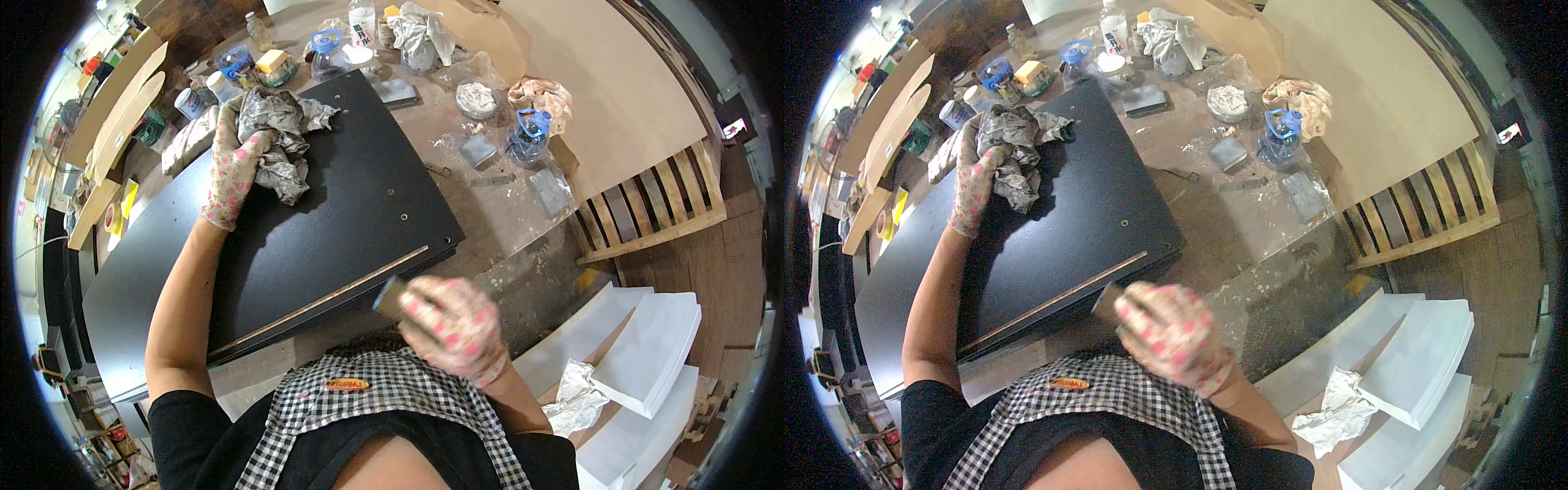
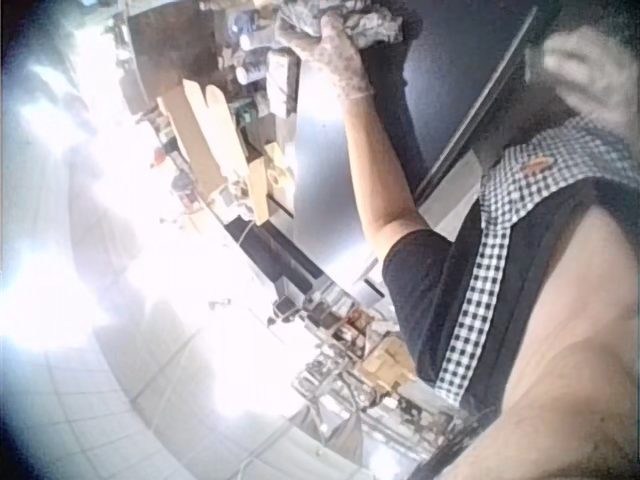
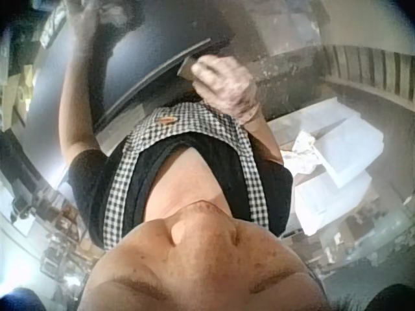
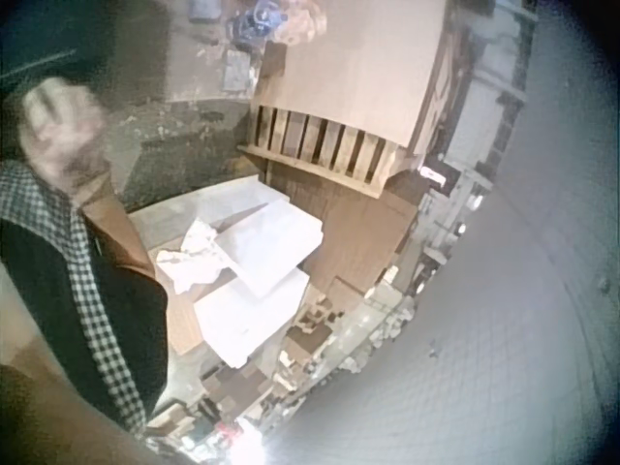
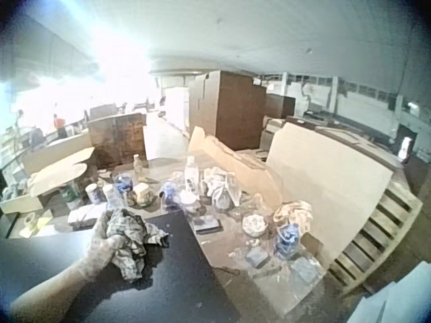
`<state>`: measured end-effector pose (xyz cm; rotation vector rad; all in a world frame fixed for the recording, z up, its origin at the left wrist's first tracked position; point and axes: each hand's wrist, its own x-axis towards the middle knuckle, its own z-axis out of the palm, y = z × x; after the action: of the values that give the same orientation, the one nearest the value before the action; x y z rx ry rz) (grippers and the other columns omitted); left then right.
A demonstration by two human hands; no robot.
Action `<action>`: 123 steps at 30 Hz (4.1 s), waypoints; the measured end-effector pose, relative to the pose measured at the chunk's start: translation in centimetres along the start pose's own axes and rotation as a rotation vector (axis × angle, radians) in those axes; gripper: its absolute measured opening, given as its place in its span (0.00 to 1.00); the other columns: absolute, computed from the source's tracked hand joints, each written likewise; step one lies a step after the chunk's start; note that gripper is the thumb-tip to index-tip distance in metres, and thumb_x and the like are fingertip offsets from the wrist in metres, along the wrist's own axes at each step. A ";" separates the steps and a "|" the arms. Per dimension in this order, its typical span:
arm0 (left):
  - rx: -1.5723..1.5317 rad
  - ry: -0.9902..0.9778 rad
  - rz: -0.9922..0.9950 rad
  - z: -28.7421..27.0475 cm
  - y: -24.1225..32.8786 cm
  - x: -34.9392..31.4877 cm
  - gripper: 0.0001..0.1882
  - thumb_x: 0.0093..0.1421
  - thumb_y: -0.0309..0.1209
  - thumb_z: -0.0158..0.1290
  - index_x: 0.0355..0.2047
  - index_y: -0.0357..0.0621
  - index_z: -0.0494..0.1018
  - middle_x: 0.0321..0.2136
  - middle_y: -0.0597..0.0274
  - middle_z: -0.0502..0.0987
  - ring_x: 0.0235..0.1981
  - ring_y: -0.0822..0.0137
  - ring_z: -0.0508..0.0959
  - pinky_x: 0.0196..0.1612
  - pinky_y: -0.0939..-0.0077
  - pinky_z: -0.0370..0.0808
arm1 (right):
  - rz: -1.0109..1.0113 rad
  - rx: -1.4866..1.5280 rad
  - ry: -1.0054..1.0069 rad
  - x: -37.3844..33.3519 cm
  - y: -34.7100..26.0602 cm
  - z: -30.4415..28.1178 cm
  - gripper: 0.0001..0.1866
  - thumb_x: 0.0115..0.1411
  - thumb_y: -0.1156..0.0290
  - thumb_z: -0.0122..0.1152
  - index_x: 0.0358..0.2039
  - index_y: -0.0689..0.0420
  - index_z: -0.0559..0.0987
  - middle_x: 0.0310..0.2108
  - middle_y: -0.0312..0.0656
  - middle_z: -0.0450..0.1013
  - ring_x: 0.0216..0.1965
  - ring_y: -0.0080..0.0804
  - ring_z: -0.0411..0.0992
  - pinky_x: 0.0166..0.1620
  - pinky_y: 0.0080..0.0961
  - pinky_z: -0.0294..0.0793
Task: The person wipes and scrubs a black curved furniture panel using a cloth and a small blue scrubbing block. They flip the panel to clean both sides, repeatedly wipe the surface, and stack the cleaned panel with others. The person also pours liquid from a bottle into a container.
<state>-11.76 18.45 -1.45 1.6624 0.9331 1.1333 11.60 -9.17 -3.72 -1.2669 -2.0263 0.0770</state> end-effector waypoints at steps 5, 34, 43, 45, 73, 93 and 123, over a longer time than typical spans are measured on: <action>-0.001 -0.092 -0.015 -1.2 0.5 -1.1 0.27 0.58 0.24 0.54 0.58 0.34 0.63 0.47 0.58 0.74 0.46 0.71 0.74 0.51 0.76 0.73 | 0.524 -0.162 0.352 0.5 -0.1 0.0 0.22 0.53 0.70 0.70 0.49 0.59 0.77 0.46 0.47 0.73 0.44 0.47 0.74 0.44 0.40 0.78; -0.120 -0.295 -0.433 -22.8 10.0 -26.8 0.33 0.38 0.31 0.60 0.48 0.34 0.71 0.40 0.62 0.77 0.42 0.71 0.77 0.50 0.76 0.72 | -0.077 -0.009 0.033 6.0 -18.2 14.3 0.21 0.50 0.68 0.69 0.45 0.59 0.80 0.45 0.46 0.76 0.43 0.41 0.74 0.45 0.38 0.74; -0.037 -0.224 -0.673 -24.2 7.4 -35.4 0.38 0.36 0.43 0.61 0.49 0.33 0.73 0.43 0.56 0.78 0.45 0.66 0.77 0.52 0.71 0.73 | -0.175 -0.063 -0.058 6.8 -13.9 12.0 0.24 0.45 0.79 0.72 0.46 0.55 0.80 0.46 0.43 0.77 0.42 0.41 0.73 0.45 0.36 0.74; -0.053 -0.123 -0.714 -24.9 5.6 -37.4 0.38 0.37 0.41 0.62 0.49 0.32 0.73 0.43 0.55 0.78 0.45 0.65 0.77 0.52 0.70 0.73 | -0.211 0.047 -0.031 6.5 -15.4 14.6 0.24 0.44 0.79 0.72 0.46 0.55 0.81 0.46 0.43 0.77 0.41 0.41 0.73 0.44 0.35 0.73; -0.348 0.391 -0.668 -51.1 -4.7 -60.4 0.36 0.44 0.29 0.58 0.56 0.29 0.68 0.46 0.57 0.77 0.46 0.68 0.75 0.51 0.75 0.73 | -0.541 0.142 -0.286 19.2 -49.9 41.2 0.23 0.43 0.78 0.73 0.43 0.57 0.79 0.44 0.44 0.77 0.39 0.40 0.74 0.44 0.36 0.75; 0.113 -0.161 -0.760 -45.9 -8.1 -51.5 0.41 0.43 0.35 0.60 0.59 0.30 0.66 0.54 0.43 0.74 0.58 0.53 0.73 0.62 0.65 0.67 | 0.105 -0.458 0.235 11.8 -39.0 26.2 0.17 0.55 0.74 0.66 0.47 0.54 0.80 0.43 0.47 0.73 0.46 0.43 0.70 0.48 0.39 0.72; 0.097 -0.462 -0.696 -19.9 -5.8 -37.3 0.38 0.43 0.33 0.60 0.57 0.32 0.69 0.51 0.45 0.76 0.53 0.54 0.76 0.57 0.65 0.72 | 0.421 -0.375 -0.143 5.7 -4.5 -2.4 0.14 0.50 0.71 0.67 0.39 0.58 0.85 0.37 0.45 0.77 0.41 0.43 0.76 0.46 0.35 0.74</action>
<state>-42.31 -8.72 -13.63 1.4036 1.1341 0.2276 8.28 -7.67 3.04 -1.9631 -1.9147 -0.0171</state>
